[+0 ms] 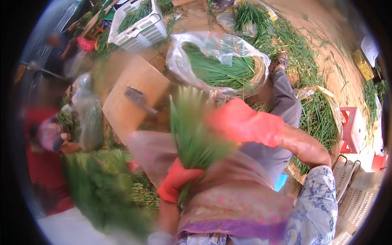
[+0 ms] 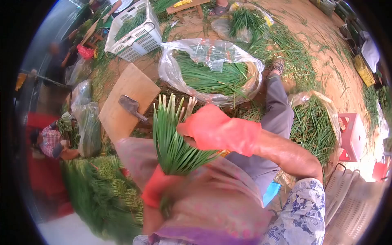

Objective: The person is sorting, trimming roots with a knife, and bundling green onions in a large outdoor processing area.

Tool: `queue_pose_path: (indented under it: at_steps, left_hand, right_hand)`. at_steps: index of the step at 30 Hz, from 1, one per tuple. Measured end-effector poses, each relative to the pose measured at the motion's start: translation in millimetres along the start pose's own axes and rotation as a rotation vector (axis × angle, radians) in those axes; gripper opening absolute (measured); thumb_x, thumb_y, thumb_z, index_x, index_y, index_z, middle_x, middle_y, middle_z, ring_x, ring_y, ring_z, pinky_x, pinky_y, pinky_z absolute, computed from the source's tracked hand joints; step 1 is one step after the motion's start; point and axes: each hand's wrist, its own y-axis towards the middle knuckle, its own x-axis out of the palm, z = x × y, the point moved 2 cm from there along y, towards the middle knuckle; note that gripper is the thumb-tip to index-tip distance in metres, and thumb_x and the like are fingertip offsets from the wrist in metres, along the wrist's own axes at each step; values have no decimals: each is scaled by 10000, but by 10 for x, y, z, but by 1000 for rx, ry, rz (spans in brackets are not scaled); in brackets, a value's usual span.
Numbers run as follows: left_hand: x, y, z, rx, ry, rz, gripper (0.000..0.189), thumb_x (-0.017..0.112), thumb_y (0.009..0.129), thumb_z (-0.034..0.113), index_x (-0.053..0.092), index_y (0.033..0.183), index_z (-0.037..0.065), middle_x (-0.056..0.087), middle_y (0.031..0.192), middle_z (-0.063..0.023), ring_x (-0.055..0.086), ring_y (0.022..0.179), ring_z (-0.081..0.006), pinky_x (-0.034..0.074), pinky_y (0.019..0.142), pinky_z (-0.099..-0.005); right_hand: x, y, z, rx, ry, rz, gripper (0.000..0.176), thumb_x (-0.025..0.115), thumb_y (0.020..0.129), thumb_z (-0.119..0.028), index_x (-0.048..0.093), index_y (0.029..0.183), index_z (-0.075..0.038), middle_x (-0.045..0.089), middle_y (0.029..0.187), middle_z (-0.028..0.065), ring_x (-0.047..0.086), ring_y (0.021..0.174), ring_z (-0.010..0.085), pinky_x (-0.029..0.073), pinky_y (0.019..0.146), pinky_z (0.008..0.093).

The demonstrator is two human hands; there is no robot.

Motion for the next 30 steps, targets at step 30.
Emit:
queue_pose_path:
  at_steps: [30]
  left_hand:
    - [56, 29, 9, -61, -340, -68, 679, 687, 657, -48, 561, 1323, -12, 649, 956, -90, 578, 676, -144, 427, 552, -267]
  right_hand:
    - [-689, -463, 18, 713, 521, 174, 226, 642, 944, -69, 702, 1149, 5, 700, 810, 57, 637, 727, 94, 516, 659, 262]
